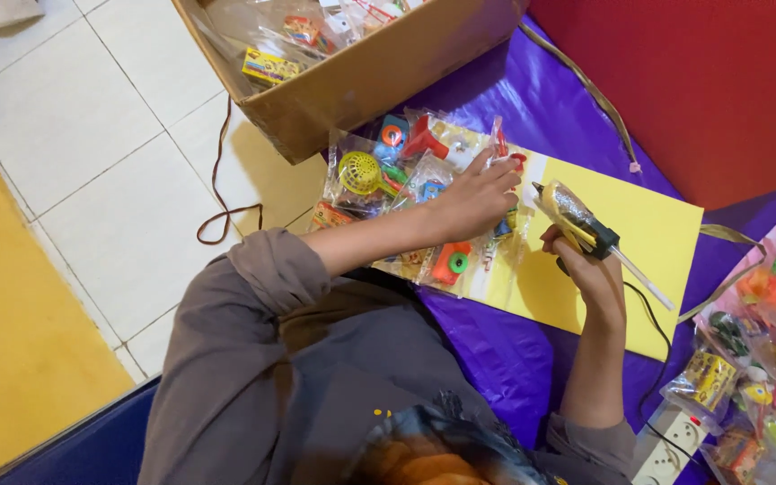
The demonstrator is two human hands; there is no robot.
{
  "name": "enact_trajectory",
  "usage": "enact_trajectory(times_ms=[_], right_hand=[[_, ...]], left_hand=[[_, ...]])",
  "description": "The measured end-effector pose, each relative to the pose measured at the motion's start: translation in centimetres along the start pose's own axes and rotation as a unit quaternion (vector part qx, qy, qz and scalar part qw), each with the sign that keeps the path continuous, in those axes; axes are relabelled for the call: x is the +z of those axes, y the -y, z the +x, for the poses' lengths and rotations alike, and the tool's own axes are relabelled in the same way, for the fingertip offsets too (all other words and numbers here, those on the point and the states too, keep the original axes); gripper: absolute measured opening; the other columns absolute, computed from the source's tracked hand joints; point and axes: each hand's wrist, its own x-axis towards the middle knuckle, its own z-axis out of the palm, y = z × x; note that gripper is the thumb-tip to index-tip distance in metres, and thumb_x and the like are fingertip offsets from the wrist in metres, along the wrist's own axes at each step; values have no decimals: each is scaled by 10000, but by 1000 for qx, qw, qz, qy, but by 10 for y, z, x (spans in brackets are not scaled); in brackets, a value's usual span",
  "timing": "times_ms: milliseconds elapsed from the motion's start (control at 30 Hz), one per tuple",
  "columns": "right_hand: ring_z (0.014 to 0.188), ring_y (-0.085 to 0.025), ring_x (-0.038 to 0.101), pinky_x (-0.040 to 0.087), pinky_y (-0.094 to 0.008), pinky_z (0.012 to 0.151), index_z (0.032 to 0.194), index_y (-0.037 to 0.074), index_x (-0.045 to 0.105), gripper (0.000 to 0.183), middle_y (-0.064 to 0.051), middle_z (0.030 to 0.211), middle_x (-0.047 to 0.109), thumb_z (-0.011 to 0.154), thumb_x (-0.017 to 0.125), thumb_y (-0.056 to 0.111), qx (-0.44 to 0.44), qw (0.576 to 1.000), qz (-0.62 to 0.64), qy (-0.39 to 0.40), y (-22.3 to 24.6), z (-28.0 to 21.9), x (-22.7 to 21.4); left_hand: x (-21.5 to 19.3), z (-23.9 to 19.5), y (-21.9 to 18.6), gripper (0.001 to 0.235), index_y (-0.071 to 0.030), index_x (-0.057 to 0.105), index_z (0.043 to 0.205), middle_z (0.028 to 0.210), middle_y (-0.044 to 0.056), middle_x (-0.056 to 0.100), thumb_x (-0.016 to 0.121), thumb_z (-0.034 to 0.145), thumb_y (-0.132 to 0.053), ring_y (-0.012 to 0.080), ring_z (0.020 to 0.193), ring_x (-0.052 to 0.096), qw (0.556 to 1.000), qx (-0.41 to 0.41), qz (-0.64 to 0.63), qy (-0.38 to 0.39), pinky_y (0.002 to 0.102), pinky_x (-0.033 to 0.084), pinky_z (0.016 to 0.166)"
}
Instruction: The person uses a glue gun to apply adhesive to a yellow board and attaches individual plastic-wrapped toy packets, retrieving them from a cardboard box.
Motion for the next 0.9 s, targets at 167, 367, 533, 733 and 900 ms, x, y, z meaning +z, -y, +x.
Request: enact_trajectory(times_ms=[167, 367, 533, 733, 900], right_hand=[[560, -131, 474, 392, -238, 494, 804, 65, 704, 177, -93, 658, 569, 764, 535, 27, -2, 999, 32, -15, 8, -3, -3], [516, -144, 438, 388, -272, 448, 807, 35, 709, 177, -119, 652, 577, 752, 542, 17, 7, 1000, 2, -24, 15, -7, -17], [615, -165, 555, 474, -305, 592, 813, 128, 753, 167, -84, 675, 632, 767, 594, 104, 51, 994, -96, -4, 6, -5, -26], [732, -216, 597, 499, -367, 743, 791, 172, 767, 167, -100, 708, 657, 785, 601, 157, 66, 989, -126, 40, 21, -7, -35], [623, -171, 596, 547, -317, 661, 782, 248, 752, 171, -37, 665, 627, 759, 585, 221, 88, 987, -130, -17, -6, 1, -42]], left_hand=[[32, 5, 3, 177, -117, 719, 876, 974, 70, 616, 807, 723, -138, 292, 1129, 584, 1000, 20, -2, 6, 606, 332, 1077], [48, 15, -1, 171, -119, 736, 804, 813, 69, 594, 827, 663, -151, 291, 883, 608, 999, 30, 21, -2, 603, 373, 1000], [69, 19, -2, 144, -132, 749, 798, 836, 66, 576, 820, 686, -186, 288, 873, 596, 999, 31, 24, 1, 621, 366, 1016], [82, 21, -1, 94, -144, 795, 799, 804, 75, 627, 826, 713, -168, 283, 826, 631, 999, 38, 34, 17, 657, 354, 1046], [93, 23, 1, 154, -113, 800, 851, 900, 112, 668, 793, 722, -196, 310, 925, 629, 997, -30, 28, 60, 684, 322, 1077]])
